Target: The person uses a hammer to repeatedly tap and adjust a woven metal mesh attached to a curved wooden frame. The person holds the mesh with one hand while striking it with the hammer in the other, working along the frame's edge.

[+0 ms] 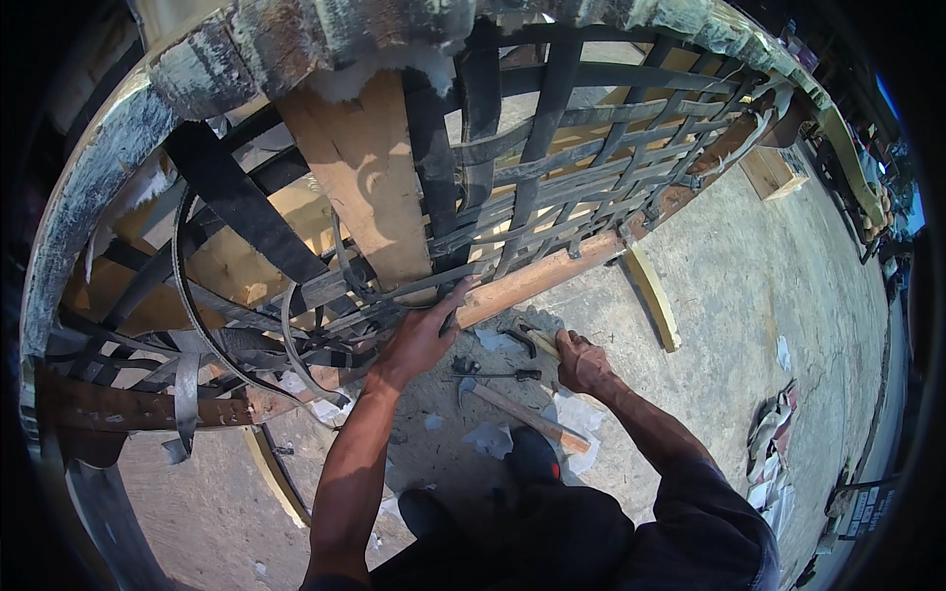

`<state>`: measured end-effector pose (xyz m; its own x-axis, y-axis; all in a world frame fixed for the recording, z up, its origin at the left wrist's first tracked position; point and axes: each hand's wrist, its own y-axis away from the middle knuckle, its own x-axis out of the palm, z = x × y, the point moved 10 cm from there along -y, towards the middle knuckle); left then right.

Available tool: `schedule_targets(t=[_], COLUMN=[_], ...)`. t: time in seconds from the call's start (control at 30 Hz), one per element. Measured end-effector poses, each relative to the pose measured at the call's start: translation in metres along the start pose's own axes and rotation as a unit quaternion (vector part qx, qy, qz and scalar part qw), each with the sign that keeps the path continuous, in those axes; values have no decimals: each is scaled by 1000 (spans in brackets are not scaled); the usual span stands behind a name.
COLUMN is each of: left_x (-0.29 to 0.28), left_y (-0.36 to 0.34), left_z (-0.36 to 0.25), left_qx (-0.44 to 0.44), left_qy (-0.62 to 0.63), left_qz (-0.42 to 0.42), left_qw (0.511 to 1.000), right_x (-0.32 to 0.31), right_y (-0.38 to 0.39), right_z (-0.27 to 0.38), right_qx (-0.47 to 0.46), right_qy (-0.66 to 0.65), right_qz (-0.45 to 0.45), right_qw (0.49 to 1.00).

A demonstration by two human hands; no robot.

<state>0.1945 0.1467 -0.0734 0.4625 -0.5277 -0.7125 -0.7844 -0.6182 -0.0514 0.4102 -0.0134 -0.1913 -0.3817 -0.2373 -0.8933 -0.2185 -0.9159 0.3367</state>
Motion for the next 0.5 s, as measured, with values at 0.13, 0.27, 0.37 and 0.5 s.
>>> schedule_targets(t=[0.13, 0.27, 0.37, 0.5], left_x=[8, 8, 3, 1], left_y=[-1, 1, 4, 4], left_z=[6, 7, 6, 4], left_qx=[-15, -2, -11, -4], left_qy=[29, 24, 15, 13], left_qz=[17, 4, -4, -12], left_qw=[999, 1000, 1000, 1000], right_x=[-48, -53, -53, -40], right_y=[-11, -60, -77, -80], right_z=[44, 65, 92, 111], right_qx=[-262, -247, -173, -186], right_qy=[329, 502, 558, 648], right_qz=[-198, -90, 23, 71], right_qw=[885, 824, 811, 735])
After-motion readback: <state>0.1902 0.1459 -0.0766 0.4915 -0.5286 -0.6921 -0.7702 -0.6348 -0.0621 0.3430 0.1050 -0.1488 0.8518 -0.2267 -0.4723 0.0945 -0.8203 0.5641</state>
